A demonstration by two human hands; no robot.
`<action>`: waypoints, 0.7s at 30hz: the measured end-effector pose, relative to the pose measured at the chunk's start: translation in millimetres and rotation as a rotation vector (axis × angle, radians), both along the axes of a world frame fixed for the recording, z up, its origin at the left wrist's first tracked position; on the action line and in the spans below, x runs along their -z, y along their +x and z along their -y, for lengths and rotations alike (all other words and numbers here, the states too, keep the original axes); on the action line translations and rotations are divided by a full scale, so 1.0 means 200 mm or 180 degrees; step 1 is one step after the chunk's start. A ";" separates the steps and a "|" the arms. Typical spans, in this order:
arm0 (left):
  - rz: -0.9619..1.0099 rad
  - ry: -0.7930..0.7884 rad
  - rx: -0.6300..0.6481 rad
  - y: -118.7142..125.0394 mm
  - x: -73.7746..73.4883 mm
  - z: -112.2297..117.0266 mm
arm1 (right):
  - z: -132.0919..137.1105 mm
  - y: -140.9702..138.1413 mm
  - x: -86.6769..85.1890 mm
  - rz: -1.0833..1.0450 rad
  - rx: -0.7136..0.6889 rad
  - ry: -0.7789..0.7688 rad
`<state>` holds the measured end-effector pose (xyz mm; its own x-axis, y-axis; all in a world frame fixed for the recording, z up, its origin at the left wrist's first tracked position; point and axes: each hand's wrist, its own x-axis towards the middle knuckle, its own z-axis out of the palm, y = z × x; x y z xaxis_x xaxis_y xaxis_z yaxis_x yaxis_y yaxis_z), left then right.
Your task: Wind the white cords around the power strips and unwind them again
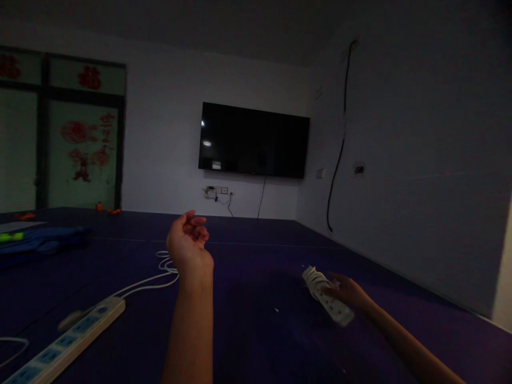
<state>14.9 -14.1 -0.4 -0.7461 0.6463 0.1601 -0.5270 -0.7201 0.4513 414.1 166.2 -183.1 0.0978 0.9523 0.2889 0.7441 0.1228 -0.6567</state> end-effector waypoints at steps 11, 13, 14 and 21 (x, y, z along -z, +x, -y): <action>0.0065 -0.0026 -0.0014 -0.01 0.00 0.00 | 0.03 0.01 0.03 0.0135 0.0568 -0.0234; 0.0076 -0.0040 -0.0006 -0.01 0.00 0.00 | 0.03 0.04 0.06 -0.0086 0.0699 -0.0317; 0.0067 -0.0037 -0.0008 -0.01 -0.01 0.00 | 0.04 0.04 0.08 -0.0212 0.0756 -0.0354; 0.0102 0.0020 0.0037 0.03 -0.04 0.06 | 0.08 0.04 0.17 -0.0918 0.0856 -0.0267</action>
<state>21.4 -26.7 6.7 -0.7433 0.6541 0.1403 -0.5496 -0.7166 0.4295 422.7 149.8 -217.8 0.4124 0.9009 0.1354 0.5260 -0.1141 -0.8428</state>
